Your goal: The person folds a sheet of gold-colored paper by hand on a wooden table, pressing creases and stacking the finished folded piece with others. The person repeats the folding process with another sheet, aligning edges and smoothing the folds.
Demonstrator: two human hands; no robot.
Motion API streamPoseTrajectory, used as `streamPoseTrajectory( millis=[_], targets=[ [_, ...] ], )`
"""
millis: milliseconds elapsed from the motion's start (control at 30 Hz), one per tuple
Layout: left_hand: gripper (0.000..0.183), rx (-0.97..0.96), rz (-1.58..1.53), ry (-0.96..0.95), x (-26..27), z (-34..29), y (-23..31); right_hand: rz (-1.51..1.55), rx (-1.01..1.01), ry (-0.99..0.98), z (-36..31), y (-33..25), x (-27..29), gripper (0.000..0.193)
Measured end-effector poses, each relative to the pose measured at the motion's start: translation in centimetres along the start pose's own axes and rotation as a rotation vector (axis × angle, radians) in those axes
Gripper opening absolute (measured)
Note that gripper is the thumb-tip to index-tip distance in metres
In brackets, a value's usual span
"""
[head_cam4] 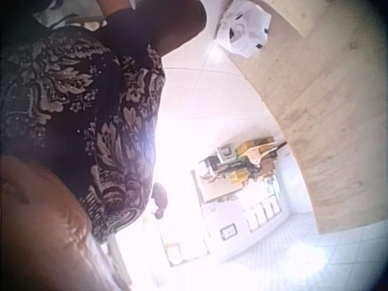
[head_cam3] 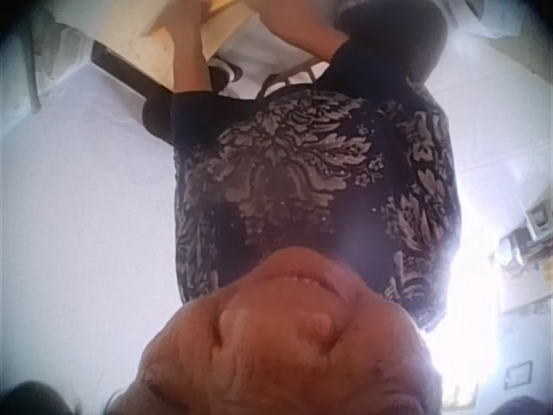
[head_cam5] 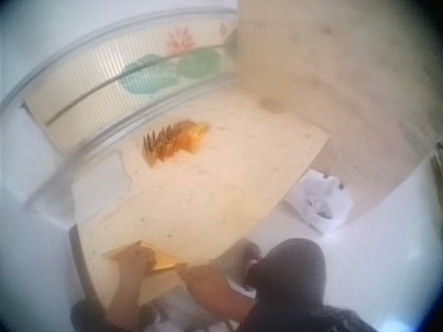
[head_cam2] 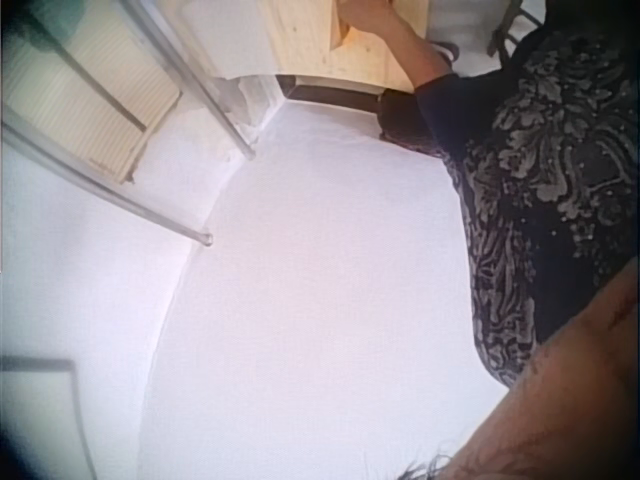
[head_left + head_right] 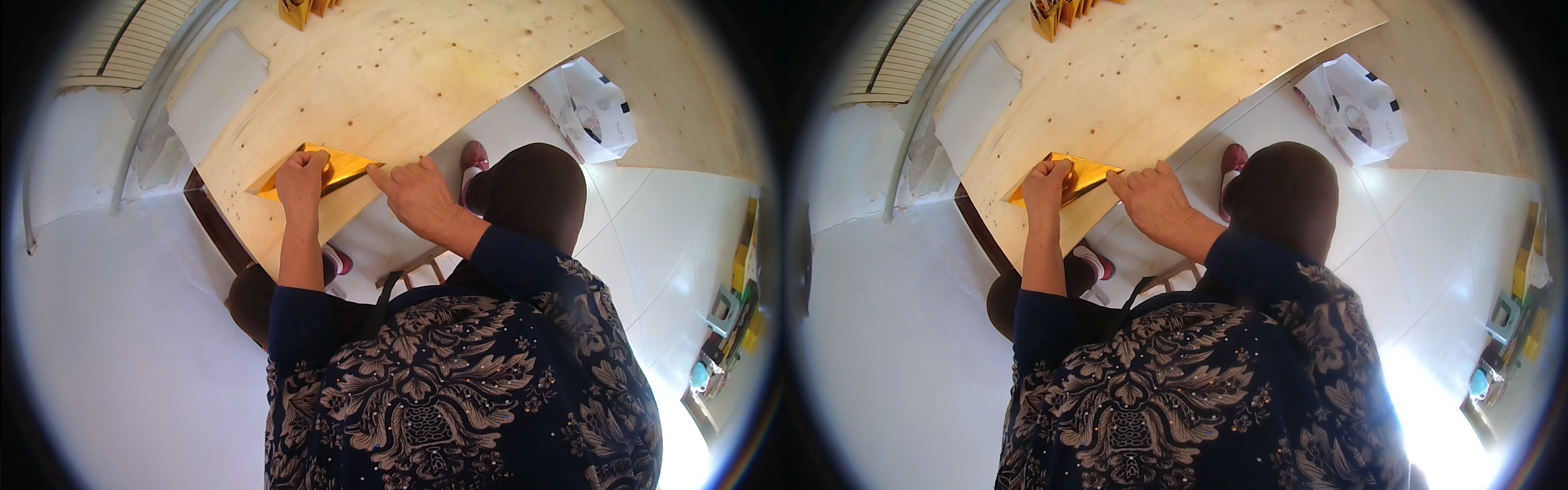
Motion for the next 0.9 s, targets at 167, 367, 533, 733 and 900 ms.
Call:
streamPoseTrajectory(
  millis=[167,367,533,733,900],
  targets=[
    [0.027,0.051,-0.063,0.006,0.0,0.0,-0.4,0.008,-0.004,0.053,-0.1,0.3,-0.1,0.050],
    [0.028,0.054,-0.060,0.020,0.0,-0.3,-0.2,-0.024,-0.035,-0.001,-0.7,0.9,-1.2,0.054],
    [0.020,0.024,-0.062,0.015,0.0,-0.2,0.2,-0.020,0.003,0.041,-0.7,0.8,-1.0,0.055],
    [0.021,-0.045,0.033,0.066,0.2,0.0,0.4,-0.052,0.004,0.028,-0.6,0.8,-1.1,0.055],
    [0.029,0.049,0.104,0.035,0.0,0.0,-0.3,-0.054,0.007,0.046,-0.6,0.7,-0.8,0.054]
  ],
)
Point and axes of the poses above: each hand's wrist, its own z-axis towards the middle knuckle, its own x-axis out of the back of the hand, y = z × x, the point moved 9 cm from there along z, towards the middle knuckle, and after that the axes turned 5 degrees about -x, right-handed, at the moved point
